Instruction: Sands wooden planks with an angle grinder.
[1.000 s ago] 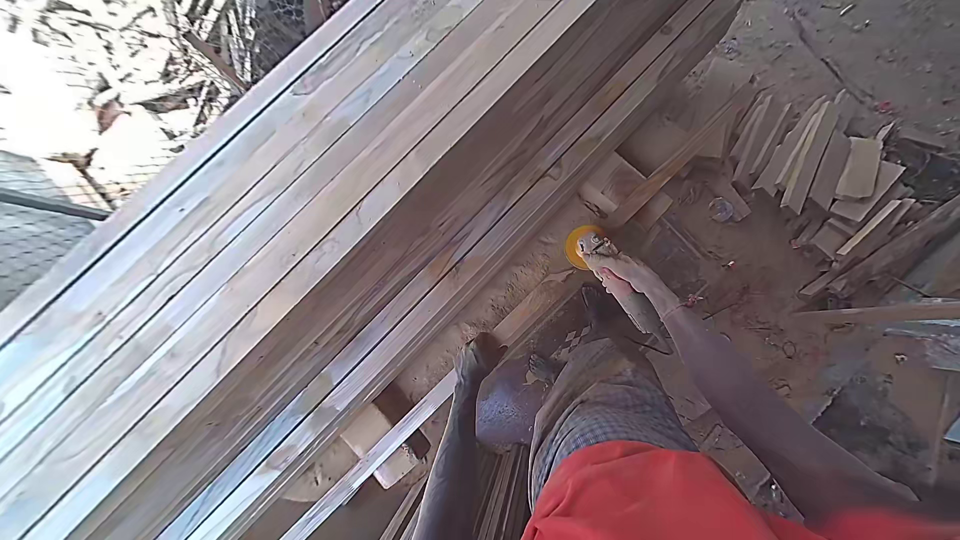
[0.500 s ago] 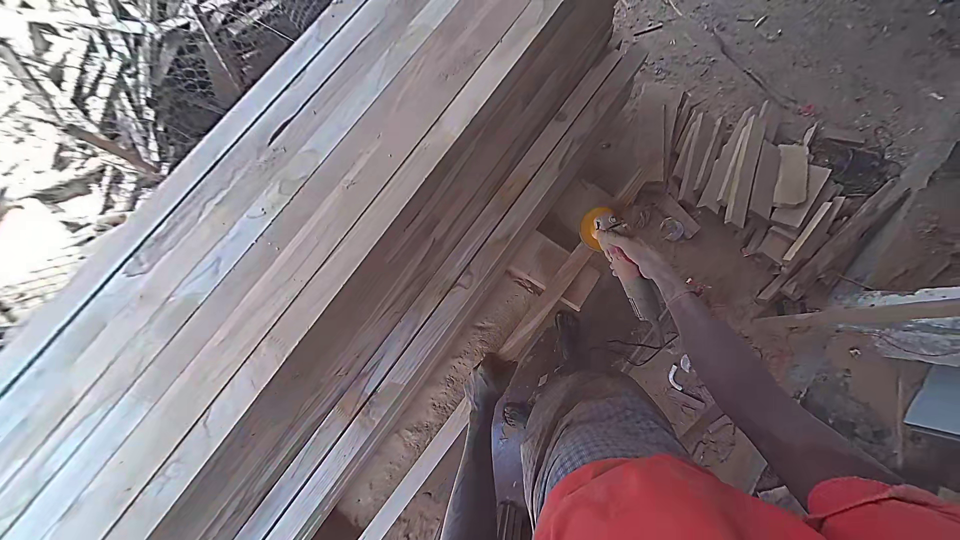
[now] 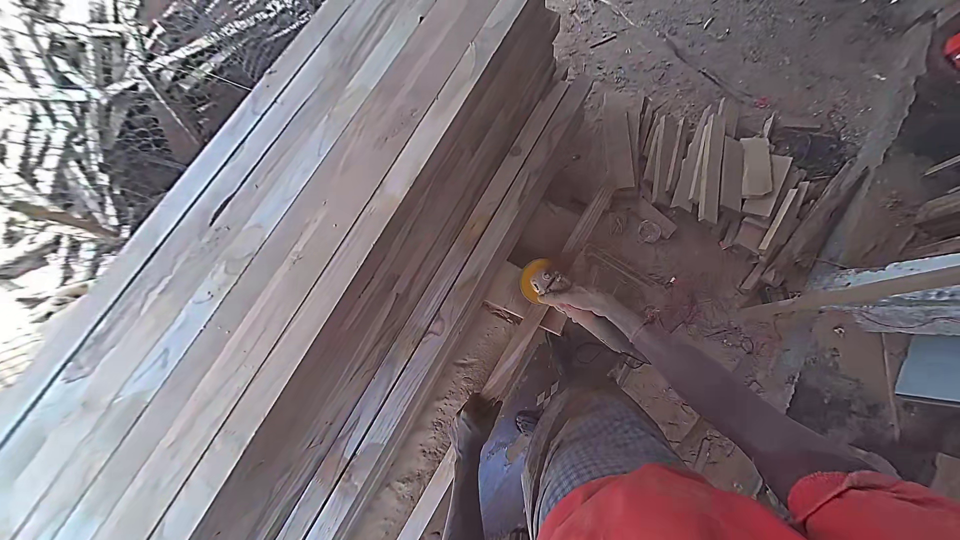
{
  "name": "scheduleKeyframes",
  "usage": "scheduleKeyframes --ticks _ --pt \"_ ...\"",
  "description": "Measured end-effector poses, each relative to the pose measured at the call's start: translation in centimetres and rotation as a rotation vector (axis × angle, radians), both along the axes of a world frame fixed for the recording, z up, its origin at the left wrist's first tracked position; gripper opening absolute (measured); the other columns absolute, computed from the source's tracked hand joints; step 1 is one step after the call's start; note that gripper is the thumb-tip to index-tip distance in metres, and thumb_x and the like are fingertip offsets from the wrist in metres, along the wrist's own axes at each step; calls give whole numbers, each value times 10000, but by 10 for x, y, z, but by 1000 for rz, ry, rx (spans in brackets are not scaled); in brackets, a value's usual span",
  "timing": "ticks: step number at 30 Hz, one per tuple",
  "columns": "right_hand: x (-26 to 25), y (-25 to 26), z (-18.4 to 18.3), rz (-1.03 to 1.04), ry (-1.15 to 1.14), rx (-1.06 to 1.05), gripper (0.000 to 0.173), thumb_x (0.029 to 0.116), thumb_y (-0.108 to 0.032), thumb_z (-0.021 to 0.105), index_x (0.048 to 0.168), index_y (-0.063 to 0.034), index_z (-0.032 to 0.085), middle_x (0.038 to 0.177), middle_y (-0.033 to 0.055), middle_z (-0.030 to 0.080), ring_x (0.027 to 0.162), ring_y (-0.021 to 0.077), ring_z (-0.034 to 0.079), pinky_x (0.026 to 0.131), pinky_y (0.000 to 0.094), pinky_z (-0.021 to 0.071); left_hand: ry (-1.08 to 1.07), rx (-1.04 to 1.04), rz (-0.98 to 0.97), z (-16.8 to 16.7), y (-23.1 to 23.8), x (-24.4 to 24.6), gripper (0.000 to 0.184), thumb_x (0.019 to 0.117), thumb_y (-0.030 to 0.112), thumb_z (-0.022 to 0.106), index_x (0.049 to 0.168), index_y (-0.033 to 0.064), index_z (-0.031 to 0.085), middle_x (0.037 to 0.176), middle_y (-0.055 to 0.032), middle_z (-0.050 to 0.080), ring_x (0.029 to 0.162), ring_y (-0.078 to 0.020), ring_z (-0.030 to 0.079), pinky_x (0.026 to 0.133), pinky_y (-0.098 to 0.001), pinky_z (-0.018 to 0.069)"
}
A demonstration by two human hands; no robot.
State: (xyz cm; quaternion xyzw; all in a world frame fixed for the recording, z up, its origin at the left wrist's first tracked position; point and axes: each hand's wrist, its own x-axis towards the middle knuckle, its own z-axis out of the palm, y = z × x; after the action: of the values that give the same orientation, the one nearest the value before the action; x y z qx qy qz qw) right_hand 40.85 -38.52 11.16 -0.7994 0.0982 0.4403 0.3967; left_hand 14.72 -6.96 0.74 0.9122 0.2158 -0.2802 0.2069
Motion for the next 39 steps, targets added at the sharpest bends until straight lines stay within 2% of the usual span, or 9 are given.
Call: scheduleKeyframes --ticks 5,9,13,18,23,29,33,35,39 --pt "-39 38 22 443 -10 -59 772 813 -735 683 1105 -22 665 1064 128 674 963 236 628 906 479 483 58 -52 2 -5 25 -22 596 843 457 802 1294 97 655 1132 -152 743 1069 -332 717 946 -604 550" --pt "-5 -3 3 180 -61 -25 765 752 -790 698 1157 -141 682 1019 44 706 916 165 674 866 456 552 190 72 32 -7 45 -50 613 809 497 820 1266 117 674 1124 -159 746 1064 -352 715 915 -629 546" --pt "62 -59 7 -262 -14 99 549 820 -662 753 1059 -172 691 784 3 642 629 105 614 593 307 555 68 85 118 17 22 -43 646 803 508 825 1184 -1 706 1084 -239 736 1081 -433 689 965 -673 486" --pt "149 -123 4 -538 -113 84 637 786 -767 700 923 -145 697 735 27 649 606 162 638 556 371 565 119 181 91 21 14 -34 738 805 654 745 1244 62 709 1131 -179 754 1126 -368 701 1000 -628 491" --pt "165 -148 35 -724 -231 -3 686 842 -746 653 1089 -107 670 847 50 646 682 169 635 630 386 572 128 181 75 4 27 -53 829 811 710 690 1359 92 629 1238 -138 724 1177 -335 682 1004 -597 504" --pt "35 -150 81 -958 -384 137 518 983 -574 600 1289 -157 620 983 67 647 759 186 634 667 401 577 89 -9 30 23 35 -54 843 923 739 490 1364 29 603 1278 -209 688 1220 -376 648 1040 -610 463" --pt "-77 -139 88 -1100 -380 262 513 1076 -473 450 1343 -41 528 982 188 630 711 254 645 588 409 575 -93 -580 33 25 82 -64 779 895 801 443 995 89 742 822 -54 702 756 -151 670 748 -423 574" --pt "-132 -115 154 -1208 -93 272 464 1121 -426 338 1458 -131 461 1166 154 591 907 278 618 811 438 536 -178 -701 33 54 92 -75 774 887 814 428 958 103 723 729 -15 664 628 -125 635 621 -389 565" --pt "-255 -94 104 -1020 -495 567 600 1067 -587 342 1230 -48 550 842 109 662 678 201 673 591 396 592 -432 -787 -32 162 120 -135 836 878 861 433 1099 108 720 787 -13 704 663 -115 668 643 -373 598"
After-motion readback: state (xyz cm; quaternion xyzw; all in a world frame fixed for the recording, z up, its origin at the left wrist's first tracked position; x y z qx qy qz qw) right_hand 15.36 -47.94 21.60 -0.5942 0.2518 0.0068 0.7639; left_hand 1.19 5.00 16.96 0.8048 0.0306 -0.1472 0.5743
